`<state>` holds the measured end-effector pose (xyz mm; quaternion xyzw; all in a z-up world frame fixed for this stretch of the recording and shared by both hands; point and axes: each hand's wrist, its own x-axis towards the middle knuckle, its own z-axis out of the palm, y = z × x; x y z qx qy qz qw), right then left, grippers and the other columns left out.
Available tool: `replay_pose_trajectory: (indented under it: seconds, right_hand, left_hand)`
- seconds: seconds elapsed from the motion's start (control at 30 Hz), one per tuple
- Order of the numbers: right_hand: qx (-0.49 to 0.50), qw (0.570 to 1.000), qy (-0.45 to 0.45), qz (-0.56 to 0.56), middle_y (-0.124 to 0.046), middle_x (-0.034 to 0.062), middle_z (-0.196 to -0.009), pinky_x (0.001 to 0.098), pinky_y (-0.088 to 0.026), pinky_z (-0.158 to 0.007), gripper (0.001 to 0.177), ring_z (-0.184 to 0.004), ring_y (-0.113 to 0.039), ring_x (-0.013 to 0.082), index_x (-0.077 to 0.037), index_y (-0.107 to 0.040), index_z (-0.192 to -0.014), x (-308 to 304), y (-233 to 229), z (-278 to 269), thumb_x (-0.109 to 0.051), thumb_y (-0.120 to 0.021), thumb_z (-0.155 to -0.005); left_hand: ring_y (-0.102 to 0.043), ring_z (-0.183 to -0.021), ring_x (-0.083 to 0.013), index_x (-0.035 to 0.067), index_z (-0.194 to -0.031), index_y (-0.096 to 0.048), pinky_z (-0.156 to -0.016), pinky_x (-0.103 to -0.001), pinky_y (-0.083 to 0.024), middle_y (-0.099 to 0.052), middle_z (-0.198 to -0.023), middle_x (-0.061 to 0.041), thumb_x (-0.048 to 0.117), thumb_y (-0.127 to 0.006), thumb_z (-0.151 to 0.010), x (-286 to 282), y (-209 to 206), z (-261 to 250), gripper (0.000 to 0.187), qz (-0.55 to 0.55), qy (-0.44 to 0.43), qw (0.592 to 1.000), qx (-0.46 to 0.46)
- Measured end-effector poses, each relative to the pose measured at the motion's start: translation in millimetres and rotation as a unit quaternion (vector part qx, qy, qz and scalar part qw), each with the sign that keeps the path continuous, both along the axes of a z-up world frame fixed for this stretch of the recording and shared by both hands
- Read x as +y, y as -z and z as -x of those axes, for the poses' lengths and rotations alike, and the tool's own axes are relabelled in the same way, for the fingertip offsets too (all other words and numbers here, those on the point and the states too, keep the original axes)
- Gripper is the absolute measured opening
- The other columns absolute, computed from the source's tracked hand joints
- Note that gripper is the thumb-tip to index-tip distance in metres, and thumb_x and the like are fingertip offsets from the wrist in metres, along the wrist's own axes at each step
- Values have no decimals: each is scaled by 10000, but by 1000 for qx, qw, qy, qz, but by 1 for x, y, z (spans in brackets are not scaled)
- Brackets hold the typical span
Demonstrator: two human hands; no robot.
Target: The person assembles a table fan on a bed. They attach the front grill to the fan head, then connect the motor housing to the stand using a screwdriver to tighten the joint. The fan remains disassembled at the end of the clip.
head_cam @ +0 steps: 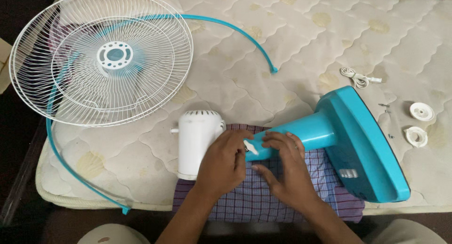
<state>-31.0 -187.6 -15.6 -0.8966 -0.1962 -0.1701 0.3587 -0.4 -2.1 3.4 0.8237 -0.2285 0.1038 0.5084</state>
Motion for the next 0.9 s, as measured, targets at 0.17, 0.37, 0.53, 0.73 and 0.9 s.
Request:
replay_pose_trajectory:
  seconds: [0.17, 0.37, 0.53, 0.73, 0.9]
  right_hand:
    - [-9, 1000, 2, 15, -574, 90, -1334, 533, -255, -1203, 518, -1347, -506, 285, -112, -633, -1183, -1, 3, 0, -183, -860, -723]
    - [-20, 999, -2, 32, -565, 105, -1339, 533, -257, -1195, 564, -1325, -502, 295, -138, -654, -1248, -1, 3, 1, -199, -861, -727]
    - [-13, 999, -8, 34, -564, 110, -1340, 532, -258, -1189, 606, -1334, -500, 298, -137, -646, -1285, -2, 1, -1, -176, -856, -718]
    - [17, 1000, 0, 18, -556, 152, -1385, 543, -230, -1201, 741, -1358, -488, 333, -79, -547, -1379, -1, 1, 0, -183, -868, -719]
    - [4, 1000, 1, 2, -580, 157, -1386, 533, -237, -1208, 695, -1368, -498, 327, -67, -558, -1366, -3, 1, -1, -189, -855, -749]
  left_hand:
    - [-660, -777, -284, 33, -1107, -641, -698, -407, -546, -642, -902, -126, -97, -574, -816, 0, 2, 0, 326, -12, -4, 1000, 17]
    - [-623, -1084, -374, 17, -1158, -618, -909, -452, -537, -631, -1165, -193, -67, -572, -698, 1, -2, 0, 470, -6, -3, 994, -111]
    - [-642, -1028, -339, 25, -1142, -643, -881, -432, -544, -662, -1066, -149, -23, -618, -751, -1, -1, -1, 395, -35, 22, 998, -49]
    - [-659, -948, -299, 33, -1143, -674, -836, -414, -540, -677, -975, -124, 101, -719, -863, -1, 0, -3, 291, -34, 12, 999, 1]
    - [-680, -967, -291, 44, -1136, -699, -840, -397, -555, -688, -1025, -122, 104, -695, -918, -2, -5, -1, 226, -10, 10, 1000, -27]
